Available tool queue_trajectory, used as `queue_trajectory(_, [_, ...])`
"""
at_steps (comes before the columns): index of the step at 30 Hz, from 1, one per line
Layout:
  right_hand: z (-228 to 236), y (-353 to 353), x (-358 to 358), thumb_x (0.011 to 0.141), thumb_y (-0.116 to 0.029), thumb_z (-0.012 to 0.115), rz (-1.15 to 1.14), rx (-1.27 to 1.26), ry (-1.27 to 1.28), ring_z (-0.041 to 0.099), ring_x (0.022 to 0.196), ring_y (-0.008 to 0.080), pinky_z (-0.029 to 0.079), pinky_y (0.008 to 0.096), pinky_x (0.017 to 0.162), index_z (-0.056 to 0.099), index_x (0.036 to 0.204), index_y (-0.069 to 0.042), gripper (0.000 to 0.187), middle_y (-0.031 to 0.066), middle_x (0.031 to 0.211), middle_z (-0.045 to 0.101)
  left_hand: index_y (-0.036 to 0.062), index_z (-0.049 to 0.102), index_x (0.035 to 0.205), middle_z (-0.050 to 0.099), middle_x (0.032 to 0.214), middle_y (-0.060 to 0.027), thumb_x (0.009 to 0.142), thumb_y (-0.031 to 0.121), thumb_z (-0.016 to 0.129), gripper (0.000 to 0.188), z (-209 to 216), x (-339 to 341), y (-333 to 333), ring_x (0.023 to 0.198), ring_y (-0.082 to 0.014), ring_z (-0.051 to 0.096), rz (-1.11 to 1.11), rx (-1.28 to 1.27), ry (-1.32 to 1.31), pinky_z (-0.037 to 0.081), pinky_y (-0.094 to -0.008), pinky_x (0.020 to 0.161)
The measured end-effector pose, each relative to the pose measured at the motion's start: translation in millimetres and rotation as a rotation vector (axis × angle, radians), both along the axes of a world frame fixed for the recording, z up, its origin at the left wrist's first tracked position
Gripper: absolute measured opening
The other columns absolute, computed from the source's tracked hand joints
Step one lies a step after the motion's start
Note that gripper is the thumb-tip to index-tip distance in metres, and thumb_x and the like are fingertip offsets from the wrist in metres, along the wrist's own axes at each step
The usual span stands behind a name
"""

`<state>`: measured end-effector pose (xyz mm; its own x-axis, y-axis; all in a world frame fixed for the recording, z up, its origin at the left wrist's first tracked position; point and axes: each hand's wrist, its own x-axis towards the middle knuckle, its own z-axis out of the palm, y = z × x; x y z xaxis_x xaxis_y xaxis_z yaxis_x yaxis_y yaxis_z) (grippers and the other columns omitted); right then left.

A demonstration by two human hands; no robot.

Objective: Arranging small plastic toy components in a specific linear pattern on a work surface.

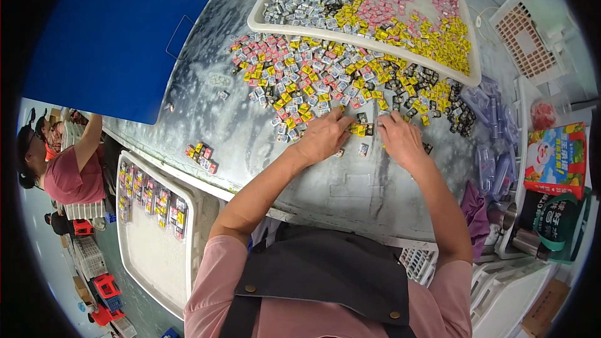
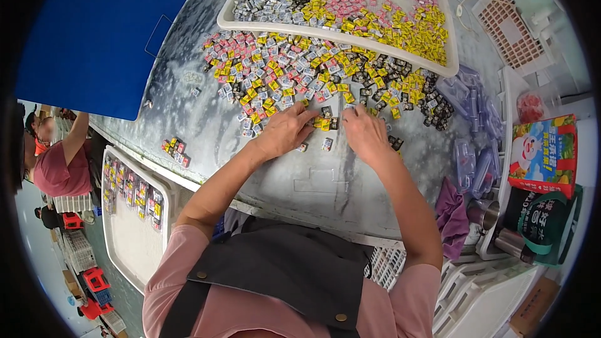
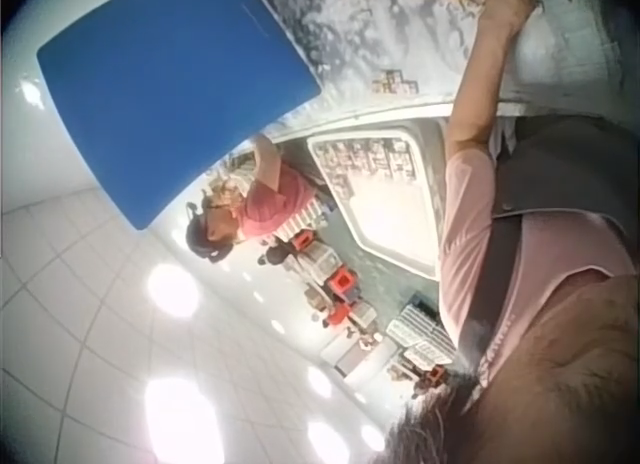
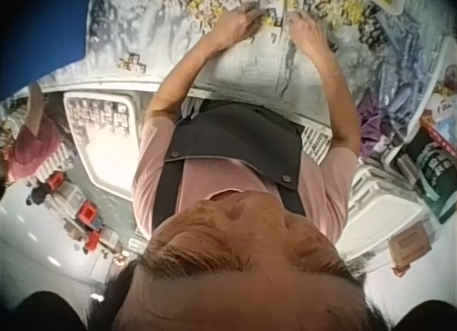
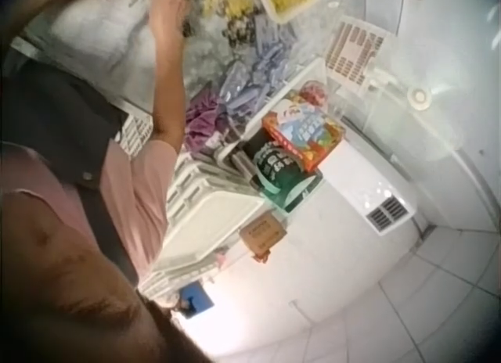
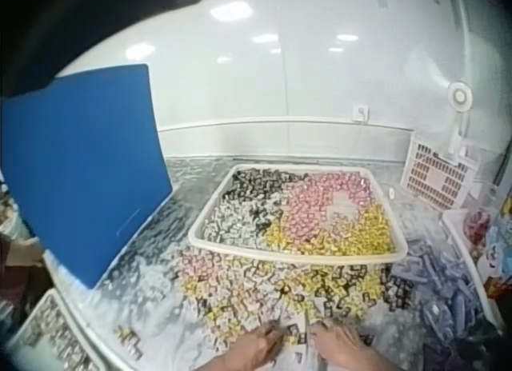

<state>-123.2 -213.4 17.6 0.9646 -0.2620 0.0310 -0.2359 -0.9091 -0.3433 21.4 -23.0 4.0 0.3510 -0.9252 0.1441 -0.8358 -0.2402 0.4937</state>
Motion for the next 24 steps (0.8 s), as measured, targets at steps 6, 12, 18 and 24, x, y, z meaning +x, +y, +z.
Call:
queue_trajectory(6, [3.0,12.7,31.1,0.095,-0.018,0.064,0.058,0.159,-0.070,0.066,0.088,0.0393,0.053,0.0489,0.074,0.069,0.113,-0.010,0.020,0.0152,0.104,0.060,0.0064,0.063,0.125,0.060,0.104,-0.0156,0.088,0.014,0.069,0.038,-0.7,-3.0,-0.1,0.089,-0.0344,0.066,0.022,-0.023,-0.011,0.055,-0.0441,0.074])
queue_trajectory(12, [1.2,-0.5,36.0,0.094,-0.017,0.066,0.006,0.143,-0.008,0.066,0.090,0.0370,0.053,0.0480,0.077,0.071,0.110,-0.009,0.019,0.0150,0.100,0.062,0.0077,0.065,0.124,0.059,0.101,-0.0140,0.088,0.013,0.070,0.037,-1.3,-4.9,2.0,0.088,-0.0329,0.066,0.029,-0.028,-0.001,0.055,-0.0429,0.073])
queue_trajectory(18, [6.0,11.4,39.4,0.093,-0.023,0.067,-0.059,0.270,-0.061,0.068,0.093,0.0386,0.055,0.0490,0.078,0.069,0.110,-0.009,0.023,0.0170,0.106,0.066,0.0077,0.067,0.122,0.060,0.100,-0.0133,0.087,0.013,0.070,0.035,-3.5,-3.0,2.4,0.087,-0.0319,0.065,0.037,-0.047,-0.022,0.055,-0.0424,0.072])
queue_trajectory(24, [1.2,16.9,56.8,0.090,-0.020,0.070,-0.088,0.186,-0.061,0.067,0.091,0.0404,0.054,0.0503,0.077,0.063,0.105,-0.005,0.023,0.0197,0.103,0.066,0.0080,0.067,0.122,0.059,0.099,-0.0132,0.086,0.013,0.070,0.037,-1.7,-4.8,0.4,0.086,-0.0320,0.065,0.028,-0.024,-0.011,0.055,-0.0424,0.072])
